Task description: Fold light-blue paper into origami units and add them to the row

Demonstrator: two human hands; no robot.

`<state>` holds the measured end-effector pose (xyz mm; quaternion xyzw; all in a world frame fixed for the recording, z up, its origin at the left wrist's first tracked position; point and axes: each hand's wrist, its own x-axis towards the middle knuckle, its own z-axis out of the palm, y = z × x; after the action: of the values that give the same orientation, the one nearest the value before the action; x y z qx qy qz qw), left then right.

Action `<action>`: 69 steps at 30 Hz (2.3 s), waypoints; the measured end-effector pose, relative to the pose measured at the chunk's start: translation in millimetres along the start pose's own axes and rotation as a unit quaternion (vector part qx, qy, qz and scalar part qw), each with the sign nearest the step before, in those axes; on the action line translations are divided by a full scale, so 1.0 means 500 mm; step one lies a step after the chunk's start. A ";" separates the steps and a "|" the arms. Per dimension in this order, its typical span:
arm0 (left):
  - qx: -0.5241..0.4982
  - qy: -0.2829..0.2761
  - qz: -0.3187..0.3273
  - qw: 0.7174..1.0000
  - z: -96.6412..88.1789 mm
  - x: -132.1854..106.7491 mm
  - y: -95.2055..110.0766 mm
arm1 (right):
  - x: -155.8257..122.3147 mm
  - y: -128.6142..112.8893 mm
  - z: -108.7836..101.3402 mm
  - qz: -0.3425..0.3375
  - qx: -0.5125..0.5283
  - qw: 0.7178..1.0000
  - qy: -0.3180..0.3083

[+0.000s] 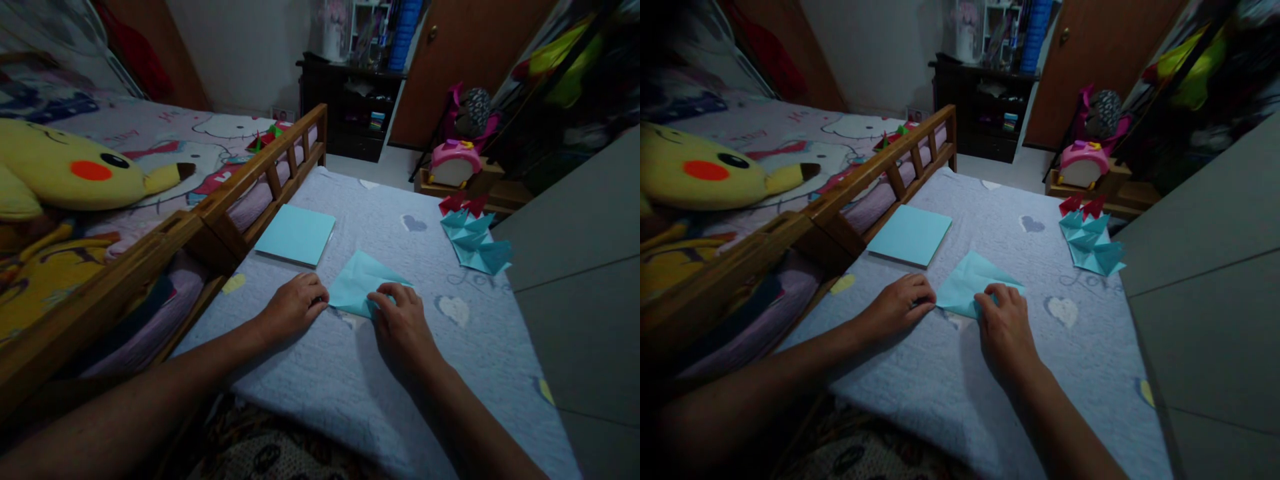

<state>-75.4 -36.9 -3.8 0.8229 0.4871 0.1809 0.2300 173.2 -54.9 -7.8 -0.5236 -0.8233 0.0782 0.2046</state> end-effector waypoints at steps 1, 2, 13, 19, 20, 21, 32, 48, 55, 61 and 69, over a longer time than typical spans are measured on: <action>-0.001 -0.003 0.002 1.000 0.000 0.001 -0.001 | 0.001 -0.005 -0.004 -0.011 -0.018 1.000 -0.004; -0.002 -0.003 0.004 1.000 0.000 0.001 -0.002 | 0.003 -0.012 -0.009 -0.024 -0.031 0.999 -0.013; -0.022 0.029 0.001 0.999 0.005 -0.006 -0.002 | 0.087 -0.080 -0.023 0.014 -0.060 0.980 -0.191; -0.018 0.045 -0.016 0.999 0.001 -0.011 -0.002 | 0.101 -0.068 -0.004 0.067 -0.037 0.975 -0.207; -0.018 0.048 -0.016 0.999 0.002 -0.012 -0.003 | 0.099 -0.068 -0.002 0.073 -0.039 0.976 -0.203; -0.018 0.052 -0.015 0.998 0.002 -0.012 -0.003 | 0.098 -0.070 0.000 0.079 -0.041 0.976 -0.197; 0.014 0.070 -0.026 0.997 0.014 -0.012 -0.002 | 0.092 -0.077 0.010 0.102 -0.035 0.980 -0.169; -0.020 0.073 -0.031 0.997 0.014 -0.008 0.007 | 0.096 -0.065 0.001 0.078 -0.031 0.981 -0.176; -0.022 0.077 -0.022 0.997 0.015 -0.013 0.001 | 0.095 -0.053 -0.001 0.094 -0.044 0.977 -0.184; -0.039 0.071 -0.019 0.997 0.011 -0.014 0.006 | 0.096 -0.054 0.000 0.094 -0.048 0.976 -0.191; -0.021 0.086 -0.045 0.995 0.016 -0.008 0.009 | 0.099 -0.053 0.003 0.095 -0.052 0.975 -0.191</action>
<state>-69.8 -44.0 -8.5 0.7766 0.5376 0.2505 0.2124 132.2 -22.1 12.5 -0.5849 -0.7965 0.1528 0.0070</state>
